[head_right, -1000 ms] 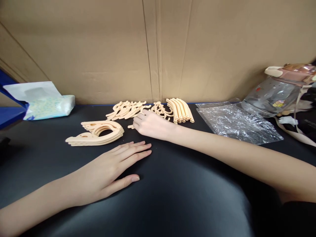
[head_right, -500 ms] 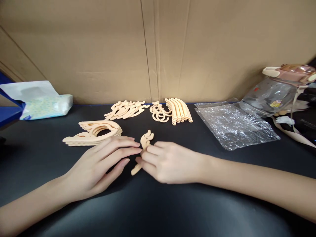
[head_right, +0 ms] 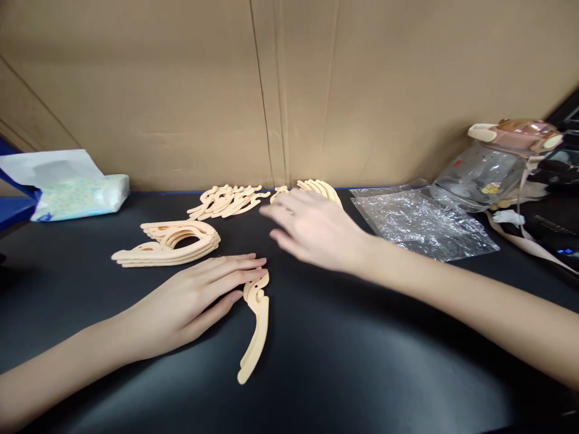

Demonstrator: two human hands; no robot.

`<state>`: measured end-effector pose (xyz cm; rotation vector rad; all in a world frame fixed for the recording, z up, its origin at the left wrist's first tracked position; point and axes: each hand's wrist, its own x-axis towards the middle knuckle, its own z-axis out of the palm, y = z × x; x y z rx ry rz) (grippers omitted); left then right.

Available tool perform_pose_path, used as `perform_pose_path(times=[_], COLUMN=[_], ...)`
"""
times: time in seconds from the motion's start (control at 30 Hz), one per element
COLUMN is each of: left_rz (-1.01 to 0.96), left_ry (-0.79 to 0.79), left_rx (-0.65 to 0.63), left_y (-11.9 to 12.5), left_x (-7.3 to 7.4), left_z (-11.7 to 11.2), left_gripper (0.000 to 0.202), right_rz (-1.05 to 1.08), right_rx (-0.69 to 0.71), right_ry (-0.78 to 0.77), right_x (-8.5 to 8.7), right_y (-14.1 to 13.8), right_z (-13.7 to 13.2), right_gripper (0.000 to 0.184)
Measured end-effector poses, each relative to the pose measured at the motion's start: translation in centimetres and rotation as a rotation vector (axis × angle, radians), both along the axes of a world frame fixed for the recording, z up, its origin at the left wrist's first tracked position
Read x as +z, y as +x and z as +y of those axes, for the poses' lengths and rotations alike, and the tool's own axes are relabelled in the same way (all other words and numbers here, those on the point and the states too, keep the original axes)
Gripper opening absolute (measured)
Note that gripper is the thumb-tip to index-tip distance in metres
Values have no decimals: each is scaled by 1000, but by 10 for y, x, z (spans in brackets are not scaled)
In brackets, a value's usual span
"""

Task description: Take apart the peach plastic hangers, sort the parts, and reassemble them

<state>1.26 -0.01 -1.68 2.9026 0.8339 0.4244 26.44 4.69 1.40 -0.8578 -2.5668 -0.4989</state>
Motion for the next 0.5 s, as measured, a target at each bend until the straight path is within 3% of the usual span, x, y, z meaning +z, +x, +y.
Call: perform_pose_path(times=[0.1,0.17,0.27,0.5], left_rz=[-4,-2,10,24], left_ry=[-4,-5,-13,-4], left_rx=[-4,-9,-12,-12], left_y=[0,0,1,0], left_x=[0,0,0,-1], left_z=[0,0,0,0], left_gripper=[38,38,38,39], right_rz=[-120,-181,-228,-208], right_rx=[-215,-280,-322,-376], right_ry=[-94,-157,-212,-148], right_x=[-1,-4,-11,-20], right_y=[5,5,1,-19], right_z=[41,56,64,66], right_gripper=[47,44,35,32])
